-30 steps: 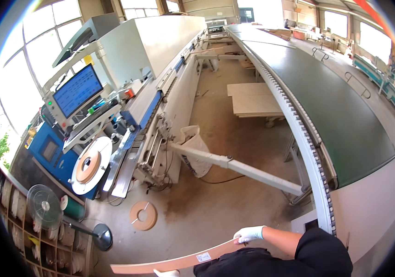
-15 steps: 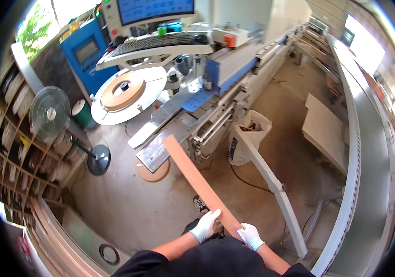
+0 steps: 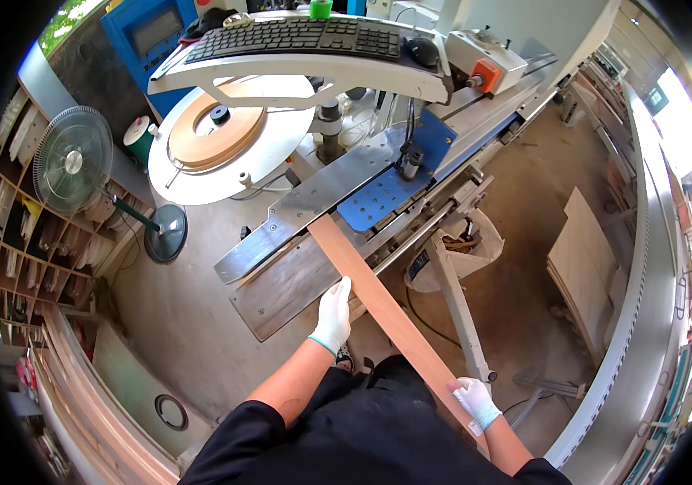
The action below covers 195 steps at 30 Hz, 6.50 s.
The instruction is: The person picks up wood planks one at a time and feeds them through an edge-banding or planing machine in a workshop.
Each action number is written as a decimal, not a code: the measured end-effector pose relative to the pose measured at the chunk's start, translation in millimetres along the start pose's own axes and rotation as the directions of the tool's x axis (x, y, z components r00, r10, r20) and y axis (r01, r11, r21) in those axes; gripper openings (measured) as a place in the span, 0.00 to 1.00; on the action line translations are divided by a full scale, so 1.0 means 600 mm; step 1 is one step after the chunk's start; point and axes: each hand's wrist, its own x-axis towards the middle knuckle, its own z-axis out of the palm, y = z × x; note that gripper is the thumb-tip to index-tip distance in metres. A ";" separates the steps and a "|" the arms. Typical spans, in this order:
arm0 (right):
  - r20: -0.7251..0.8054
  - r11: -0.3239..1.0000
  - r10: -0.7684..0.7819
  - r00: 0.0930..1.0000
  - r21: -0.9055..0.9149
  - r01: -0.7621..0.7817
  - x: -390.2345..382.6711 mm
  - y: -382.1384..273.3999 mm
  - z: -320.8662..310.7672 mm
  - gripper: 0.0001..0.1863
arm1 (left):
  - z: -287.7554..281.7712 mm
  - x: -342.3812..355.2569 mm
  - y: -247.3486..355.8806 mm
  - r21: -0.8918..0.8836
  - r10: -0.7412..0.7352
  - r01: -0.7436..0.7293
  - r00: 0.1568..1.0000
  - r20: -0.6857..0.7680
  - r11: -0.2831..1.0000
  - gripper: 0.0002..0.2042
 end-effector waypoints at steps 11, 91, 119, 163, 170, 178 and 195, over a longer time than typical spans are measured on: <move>0.127 0.974 0.073 0.989 0.204 -0.098 0.116 0.076 -0.111 0.27 | 0.084 0.085 -0.042 -0.020 -0.007 0.005 0.994 -0.111 1.000 0.16; 0.897 0.316 -0.336 0.286 -0.179 0.932 -0.148 -0.436 0.637 0.22 | -0.860 -0.724 -0.480 -0.369 0.107 -0.883 0.413 -0.904 0.290 0.07; 0.031 0.626 -0.080 0.996 -0.776 0.074 -0.314 0.069 -0.071 0.31 | -0.386 -0.329 -0.093 -0.544 0.220 -0.292 0.956 -0.195 0.786 0.19; -0.023 0.991 -0.063 0.998 -0.116 0.060 0.022 -0.005 -0.064 0.18 | 0.010 0.041 -0.038 0.044 0.226 -0.222 0.967 -0.120 0.974 0.16; -0.105 0.987 -0.123 0.987 -0.120 0.110 0.031 0.001 -0.066 0.24 | 0.058 0.027 -0.009 0.026 0.075 -0.072 0.980 -0.183 0.997 0.19; -0.014 1.000 -0.028 1.000 0.013 0.028 0.051 0.008 -0.098 0.26 | 0.098 0.024 -0.004 -0.041 -0.029 0.024 0.989 -0.145 0.999 0.17; 0.062 1.000 -0.019 0.998 0.002 0.018 0.128 0.061 -0.196 0.25 | 0.195 0.081 -0.010 0.238 0.133 -0.089 0.976 -0.175 0.967 0.16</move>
